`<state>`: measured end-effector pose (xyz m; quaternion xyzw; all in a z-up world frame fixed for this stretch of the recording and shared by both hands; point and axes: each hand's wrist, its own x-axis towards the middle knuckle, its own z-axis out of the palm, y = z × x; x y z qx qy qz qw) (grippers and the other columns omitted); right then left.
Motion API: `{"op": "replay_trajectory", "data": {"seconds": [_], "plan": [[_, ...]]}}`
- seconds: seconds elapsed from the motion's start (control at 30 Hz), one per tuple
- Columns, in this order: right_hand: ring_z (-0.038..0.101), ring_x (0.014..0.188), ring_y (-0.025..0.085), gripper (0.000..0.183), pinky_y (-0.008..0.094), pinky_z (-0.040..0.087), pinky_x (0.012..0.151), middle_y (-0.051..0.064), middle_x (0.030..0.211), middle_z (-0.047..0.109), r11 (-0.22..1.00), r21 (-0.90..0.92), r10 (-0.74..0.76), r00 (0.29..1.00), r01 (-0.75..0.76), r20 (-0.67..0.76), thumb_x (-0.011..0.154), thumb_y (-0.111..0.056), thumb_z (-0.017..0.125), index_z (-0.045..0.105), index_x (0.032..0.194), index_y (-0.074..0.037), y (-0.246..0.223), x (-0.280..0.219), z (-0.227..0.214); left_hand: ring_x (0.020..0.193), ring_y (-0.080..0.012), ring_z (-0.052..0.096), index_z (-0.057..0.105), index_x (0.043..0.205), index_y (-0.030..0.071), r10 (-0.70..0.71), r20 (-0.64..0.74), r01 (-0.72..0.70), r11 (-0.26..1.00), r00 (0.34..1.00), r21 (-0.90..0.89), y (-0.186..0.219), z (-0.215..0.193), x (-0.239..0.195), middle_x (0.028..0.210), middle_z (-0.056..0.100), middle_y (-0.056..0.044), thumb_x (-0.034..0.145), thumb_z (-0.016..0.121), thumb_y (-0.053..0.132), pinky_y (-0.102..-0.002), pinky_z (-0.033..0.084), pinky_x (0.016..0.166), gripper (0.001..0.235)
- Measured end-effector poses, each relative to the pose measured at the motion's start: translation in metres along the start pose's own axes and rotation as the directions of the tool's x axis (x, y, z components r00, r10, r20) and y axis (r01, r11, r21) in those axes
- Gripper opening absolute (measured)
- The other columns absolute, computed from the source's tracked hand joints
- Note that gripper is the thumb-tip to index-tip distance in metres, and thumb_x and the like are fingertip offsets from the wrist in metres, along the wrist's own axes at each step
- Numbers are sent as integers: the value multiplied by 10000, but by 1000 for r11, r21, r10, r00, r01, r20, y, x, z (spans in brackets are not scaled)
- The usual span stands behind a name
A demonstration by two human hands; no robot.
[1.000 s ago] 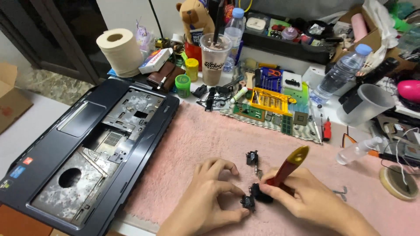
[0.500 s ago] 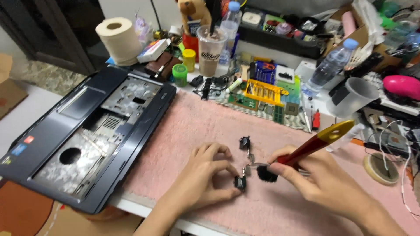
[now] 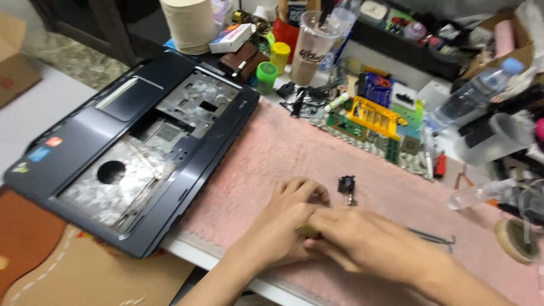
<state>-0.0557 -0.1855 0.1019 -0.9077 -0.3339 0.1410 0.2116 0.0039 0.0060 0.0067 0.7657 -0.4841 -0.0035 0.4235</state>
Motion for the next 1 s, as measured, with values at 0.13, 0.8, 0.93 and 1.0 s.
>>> {"op": "replay_trajectory", "data": {"seconds": [0.13, 0.8, 0.93, 1.0], "plan": [[814, 964, 323, 176, 439, 642, 871, 121, 1101, 801, 997, 13, -71, 992, 73, -104, 1165, -230, 649, 702, 1170, -62, 2, -8, 0, 1294, -357, 565, 867, 1083, 152, 6, -23, -6, 1000, 1000, -5, 1, 3, 2, 1276, 671, -70, 758, 829, 477, -521, 383, 1036, 461], [876, 1013, 232, 203, 366, 683, 962, 68, 1138, 914, 975, 223, 92, 903, 5, -421, 1067, -208, 778, 842, 1196, -65, 12, -32, 12, 1309, -359, 555, 836, 975, 197, -36, 23, 35, 999, 999, 24, 7, -3, 5, 1276, 680, -48, 736, 908, 488, -530, 406, 1038, 383], [860, 992, 232, 211, 356, 681, 896, 60, 1133, 910, 979, 203, 107, 906, -24, -409, 1078, -210, 763, 843, 1213, -70, 10, -31, 12, 1310, -341, 563, 861, 1061, 210, -26, 10, 26, 1000, 1000, 7, 6, -2, 3, 1277, 677, -42, 772, 886, 503, -525, 395, 1072, 413], [872, 1025, 242, 209, 365, 679, 935, 58, 1142, 914, 981, 190, 123, 899, -46, -420, 1076, -224, 765, 841, 1203, -77, 12, -33, 17, 1314, -325, 558, 869, 1109, 213, -22, 14, 22, 1000, 1000, 5, 4, 0, 2, 1294, 675, -35, 771, 890, 492, -517, 388, 1071, 439]]}}
